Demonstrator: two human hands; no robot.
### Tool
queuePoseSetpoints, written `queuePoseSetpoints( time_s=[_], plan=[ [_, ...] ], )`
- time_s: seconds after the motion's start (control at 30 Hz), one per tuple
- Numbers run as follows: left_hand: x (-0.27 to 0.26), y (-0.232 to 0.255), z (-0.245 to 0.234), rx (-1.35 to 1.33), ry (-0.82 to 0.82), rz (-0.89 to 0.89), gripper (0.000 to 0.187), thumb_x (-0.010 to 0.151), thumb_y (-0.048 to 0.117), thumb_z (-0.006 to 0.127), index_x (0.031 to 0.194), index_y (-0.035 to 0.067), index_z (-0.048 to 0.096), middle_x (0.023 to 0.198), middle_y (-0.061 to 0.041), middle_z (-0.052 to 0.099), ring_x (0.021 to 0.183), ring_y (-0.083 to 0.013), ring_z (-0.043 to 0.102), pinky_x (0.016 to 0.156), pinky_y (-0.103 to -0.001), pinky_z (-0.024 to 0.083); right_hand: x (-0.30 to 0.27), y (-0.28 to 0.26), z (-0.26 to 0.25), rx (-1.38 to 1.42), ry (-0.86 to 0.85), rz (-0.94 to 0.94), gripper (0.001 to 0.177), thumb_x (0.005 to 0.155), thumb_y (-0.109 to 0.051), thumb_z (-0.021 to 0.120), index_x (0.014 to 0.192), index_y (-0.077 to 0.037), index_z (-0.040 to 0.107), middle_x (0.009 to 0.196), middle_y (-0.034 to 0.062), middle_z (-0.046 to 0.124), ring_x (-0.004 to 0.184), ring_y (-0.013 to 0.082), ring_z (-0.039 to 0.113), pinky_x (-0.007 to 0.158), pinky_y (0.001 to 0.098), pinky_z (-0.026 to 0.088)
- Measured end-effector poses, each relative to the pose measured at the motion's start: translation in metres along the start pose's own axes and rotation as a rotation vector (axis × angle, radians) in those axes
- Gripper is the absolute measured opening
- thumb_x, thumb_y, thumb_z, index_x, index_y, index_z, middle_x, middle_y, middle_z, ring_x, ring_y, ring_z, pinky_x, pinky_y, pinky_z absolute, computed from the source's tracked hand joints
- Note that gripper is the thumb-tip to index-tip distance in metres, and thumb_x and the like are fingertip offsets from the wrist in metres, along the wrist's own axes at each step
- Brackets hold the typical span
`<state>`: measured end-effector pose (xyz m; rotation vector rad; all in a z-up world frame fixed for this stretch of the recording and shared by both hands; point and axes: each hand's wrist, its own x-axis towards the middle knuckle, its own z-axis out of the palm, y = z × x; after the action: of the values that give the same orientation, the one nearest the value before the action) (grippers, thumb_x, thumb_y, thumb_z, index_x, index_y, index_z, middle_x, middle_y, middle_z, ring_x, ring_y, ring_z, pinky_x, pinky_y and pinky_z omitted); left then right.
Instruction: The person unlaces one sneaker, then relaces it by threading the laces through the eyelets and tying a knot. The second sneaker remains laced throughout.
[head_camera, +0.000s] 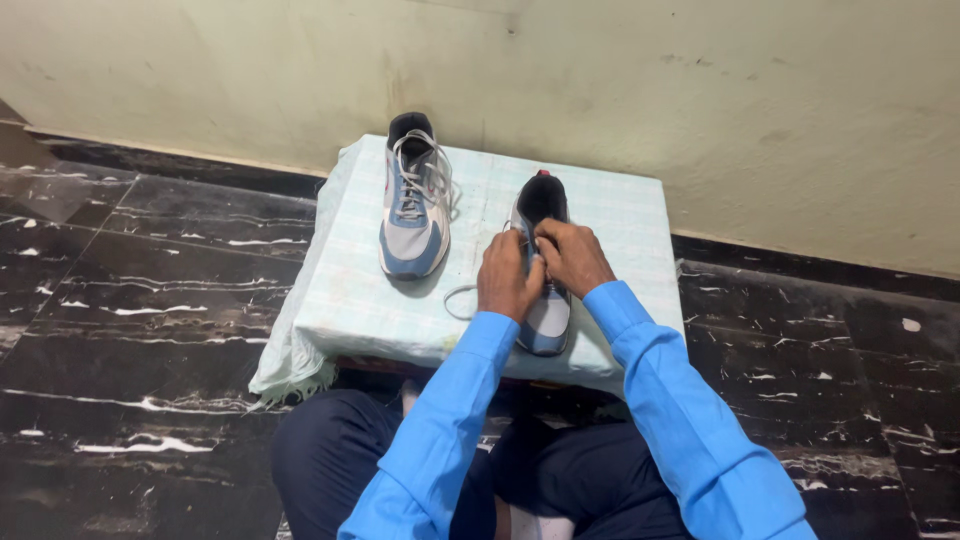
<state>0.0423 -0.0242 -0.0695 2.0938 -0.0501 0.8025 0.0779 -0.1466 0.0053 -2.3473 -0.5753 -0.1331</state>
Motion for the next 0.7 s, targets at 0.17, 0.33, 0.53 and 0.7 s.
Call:
queuePoseSetpoints(
  time_s=[0.17, 0.33, 0.53, 0.7],
  plan=[
    [-0.008, 0.012, 0.003, 0.084, 0.047, -0.012, 0.055, 0.079, 0.014, 0.075, 0.129, 0.003, 0.055, 0.114, -0.018, 0.059, 0.108, -0.0389, 0.059, 0.093, -0.048, 0.049, -0.005, 0.008, 0.009, -0.098, 0.222, -0.277, 0.01, 0.088, -0.004, 0.067, 0.097, -0.001, 0.07, 0.106, 0.0158, 0.063, 0.091, 0.0376, 0.068, 0.079, 0.0456, 0.057],
    [-0.009, 0.023, 0.001, 0.142, 0.033, -0.037, 0.064, 0.075, 0.013, 0.075, 0.133, 0.001, 0.051, 0.113, -0.018, 0.058, 0.107, -0.0377, 0.057, 0.092, -0.048, 0.046, -0.012, 0.005, 0.004, -0.179, 0.216, -0.184, 0.008, 0.09, -0.004, 0.067, 0.097, -0.001, 0.068, 0.113, 0.0144, 0.057, 0.088, 0.0374, 0.068, 0.075, 0.0465, 0.056],
    [-0.009, 0.021, 0.0, 0.105, 0.044, -0.042, 0.061, 0.079, 0.013, 0.073, 0.135, 0.002, 0.051, 0.117, -0.016, 0.059, 0.109, -0.0359, 0.057, 0.096, -0.047, 0.047, -0.015, 0.027, -0.034, -0.212, 0.475, -0.24, 0.009, 0.092, 0.003, 0.064, 0.101, 0.001, 0.066, 0.114, 0.0194, 0.055, 0.097, 0.0399, 0.064, 0.081, 0.0477, 0.055],
    [-0.011, 0.018, 0.001, 0.105, 0.04, -0.022, 0.061, 0.078, 0.013, 0.072, 0.135, 0.002, 0.053, 0.117, -0.015, 0.06, 0.111, -0.0347, 0.058, 0.097, -0.047, 0.045, -0.037, 0.078, -0.095, -0.341, 0.591, -0.006, 0.006, 0.095, 0.0, 0.068, 0.1, 0.003, 0.065, 0.113, 0.0214, 0.056, 0.101, 0.0412, 0.062, 0.085, 0.0489, 0.052]
  ],
)
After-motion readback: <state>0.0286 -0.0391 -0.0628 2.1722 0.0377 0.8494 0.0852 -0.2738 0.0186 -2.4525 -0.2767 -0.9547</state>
